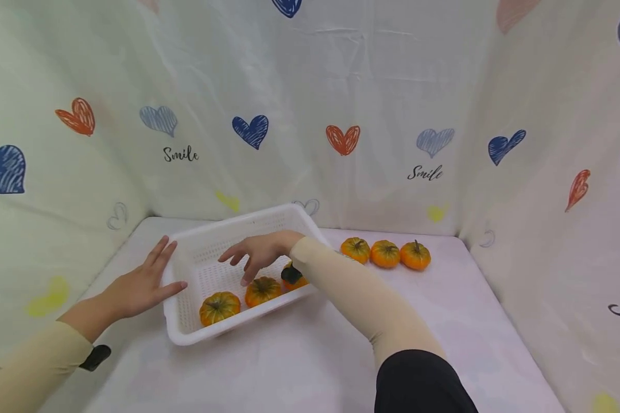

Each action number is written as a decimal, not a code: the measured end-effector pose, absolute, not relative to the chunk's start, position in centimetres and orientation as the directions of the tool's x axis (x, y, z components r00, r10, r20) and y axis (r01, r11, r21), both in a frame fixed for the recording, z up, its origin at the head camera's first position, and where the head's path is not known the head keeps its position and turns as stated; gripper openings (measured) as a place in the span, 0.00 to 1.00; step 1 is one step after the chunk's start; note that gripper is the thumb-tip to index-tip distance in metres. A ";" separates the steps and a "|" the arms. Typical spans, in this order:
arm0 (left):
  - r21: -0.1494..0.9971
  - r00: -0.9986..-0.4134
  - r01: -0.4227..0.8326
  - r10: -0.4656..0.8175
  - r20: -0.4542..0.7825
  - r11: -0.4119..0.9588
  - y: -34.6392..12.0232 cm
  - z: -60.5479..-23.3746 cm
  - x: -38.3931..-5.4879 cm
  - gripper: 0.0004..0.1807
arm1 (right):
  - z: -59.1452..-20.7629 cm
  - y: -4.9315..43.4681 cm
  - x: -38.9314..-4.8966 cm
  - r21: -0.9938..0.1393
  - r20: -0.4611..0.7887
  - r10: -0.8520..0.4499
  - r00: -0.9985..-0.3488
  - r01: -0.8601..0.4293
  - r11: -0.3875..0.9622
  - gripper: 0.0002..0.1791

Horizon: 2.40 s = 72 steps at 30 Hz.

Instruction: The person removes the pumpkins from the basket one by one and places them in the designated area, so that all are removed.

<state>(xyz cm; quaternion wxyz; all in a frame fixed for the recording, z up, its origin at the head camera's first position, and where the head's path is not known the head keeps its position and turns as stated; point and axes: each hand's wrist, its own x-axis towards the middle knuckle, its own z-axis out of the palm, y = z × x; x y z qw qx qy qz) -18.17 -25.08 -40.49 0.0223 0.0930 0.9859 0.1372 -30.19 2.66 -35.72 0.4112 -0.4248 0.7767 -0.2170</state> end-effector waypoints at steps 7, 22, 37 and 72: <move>0.271 -0.982 0.179 0.188 -0.008 0.946 -25.4 -40.6 -18.2 0.57 | -35.4 1.6 -31.3 -0.660 -0.467 -0.829 -0.307 -0.503 0.558 0.40; 0.280 -0.985 0.161 0.171 -0.013 0.947 -25.0 -40.3 -18.3 0.55 | -38.3 -2.0 -29.9 -0.663 -0.592 -0.795 -0.132 -0.480 0.574 0.39; 0.264 -0.983 0.171 0.183 -0.020 0.949 -25.3 -40.2 -18.3 0.56 | -39.4 -2.2 -30.0 -0.616 -0.542 -0.814 -0.208 -0.560 0.553 0.28; 0.271 -0.982 0.171 0.187 -0.034 0.947 -25.4 -40.4 -18.1 0.56 | -40.0 -2.2 -29.4 -0.633 -0.493 -0.825 -0.278 -0.536 0.559 0.43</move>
